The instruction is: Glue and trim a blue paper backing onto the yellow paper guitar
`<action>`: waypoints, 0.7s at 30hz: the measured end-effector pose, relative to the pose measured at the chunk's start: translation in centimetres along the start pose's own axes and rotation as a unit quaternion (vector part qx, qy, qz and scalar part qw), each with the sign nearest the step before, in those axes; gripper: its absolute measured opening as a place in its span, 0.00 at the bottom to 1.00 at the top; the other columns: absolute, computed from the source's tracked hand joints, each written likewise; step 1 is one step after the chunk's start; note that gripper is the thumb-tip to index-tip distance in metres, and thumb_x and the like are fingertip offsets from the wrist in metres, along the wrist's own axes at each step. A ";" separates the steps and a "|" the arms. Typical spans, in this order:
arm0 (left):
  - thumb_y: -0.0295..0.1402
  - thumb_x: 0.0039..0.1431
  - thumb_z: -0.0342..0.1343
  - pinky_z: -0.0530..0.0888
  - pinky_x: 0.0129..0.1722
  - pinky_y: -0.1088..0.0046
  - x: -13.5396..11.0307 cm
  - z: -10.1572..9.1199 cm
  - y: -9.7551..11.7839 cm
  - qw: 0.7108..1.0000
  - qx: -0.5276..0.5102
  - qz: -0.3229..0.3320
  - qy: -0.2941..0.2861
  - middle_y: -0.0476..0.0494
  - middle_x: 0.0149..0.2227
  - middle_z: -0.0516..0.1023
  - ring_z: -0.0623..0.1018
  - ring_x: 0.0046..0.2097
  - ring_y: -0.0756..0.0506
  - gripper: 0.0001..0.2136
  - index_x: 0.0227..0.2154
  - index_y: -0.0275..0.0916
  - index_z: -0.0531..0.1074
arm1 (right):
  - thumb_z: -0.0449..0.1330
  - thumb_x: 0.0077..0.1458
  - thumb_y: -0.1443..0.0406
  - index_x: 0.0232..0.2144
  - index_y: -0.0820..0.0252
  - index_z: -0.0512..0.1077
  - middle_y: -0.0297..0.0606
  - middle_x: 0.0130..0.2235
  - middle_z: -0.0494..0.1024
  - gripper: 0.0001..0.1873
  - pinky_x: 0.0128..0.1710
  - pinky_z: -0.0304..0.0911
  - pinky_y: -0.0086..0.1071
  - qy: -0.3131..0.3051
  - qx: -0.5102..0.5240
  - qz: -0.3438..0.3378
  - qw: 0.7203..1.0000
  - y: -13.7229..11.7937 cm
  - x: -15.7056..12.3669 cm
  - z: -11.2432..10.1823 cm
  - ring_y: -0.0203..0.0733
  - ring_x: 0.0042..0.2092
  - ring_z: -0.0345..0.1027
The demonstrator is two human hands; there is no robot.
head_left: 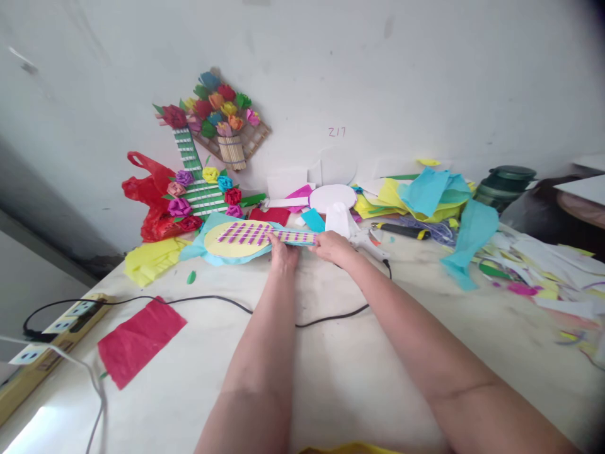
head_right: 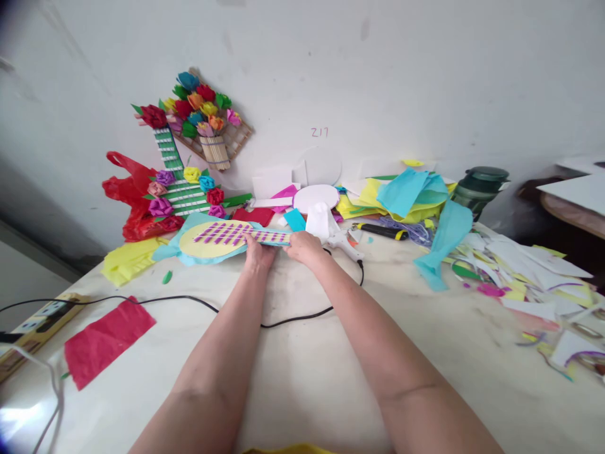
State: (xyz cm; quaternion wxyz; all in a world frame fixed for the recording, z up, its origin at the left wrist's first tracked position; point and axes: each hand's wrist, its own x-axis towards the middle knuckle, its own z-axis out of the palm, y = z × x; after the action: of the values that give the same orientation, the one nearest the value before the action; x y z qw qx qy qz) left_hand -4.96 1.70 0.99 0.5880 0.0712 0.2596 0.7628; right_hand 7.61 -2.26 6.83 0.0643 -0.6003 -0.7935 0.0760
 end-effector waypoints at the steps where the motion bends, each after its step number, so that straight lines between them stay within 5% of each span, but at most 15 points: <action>1: 0.50 0.57 0.38 0.70 0.46 0.63 0.0 0.0 0.0 1.000 0.000 0.000 -0.001 0.41 0.50 0.67 0.68 0.52 0.44 0.22 0.44 0.42 0.66 | 0.50 0.52 0.56 0.40 0.60 0.72 0.47 0.43 0.74 0.19 0.39 0.60 0.36 0.002 0.001 -0.001 1.000 0.0 0.0 0.1 0.49 0.45 0.67; 21: 0.51 0.56 0.40 0.72 0.41 0.62 -0.1 0.0 0.2 1.000 -0.004 0.009 0.009 0.39 0.48 0.69 0.70 0.49 0.42 0.22 0.44 0.42 0.66 | 0.51 0.50 0.55 0.36 0.59 0.73 0.45 0.40 0.75 0.18 0.34 0.59 0.30 -0.009 -0.009 -0.018 1.000 0.9 0.1 -0.5 0.45 0.41 0.68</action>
State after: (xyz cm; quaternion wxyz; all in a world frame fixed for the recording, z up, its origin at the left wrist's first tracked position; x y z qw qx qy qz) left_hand -5.09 1.53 1.14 0.5794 0.0639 0.2610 0.7695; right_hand 8.51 -1.95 7.11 0.0537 -0.5856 -0.8055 0.0730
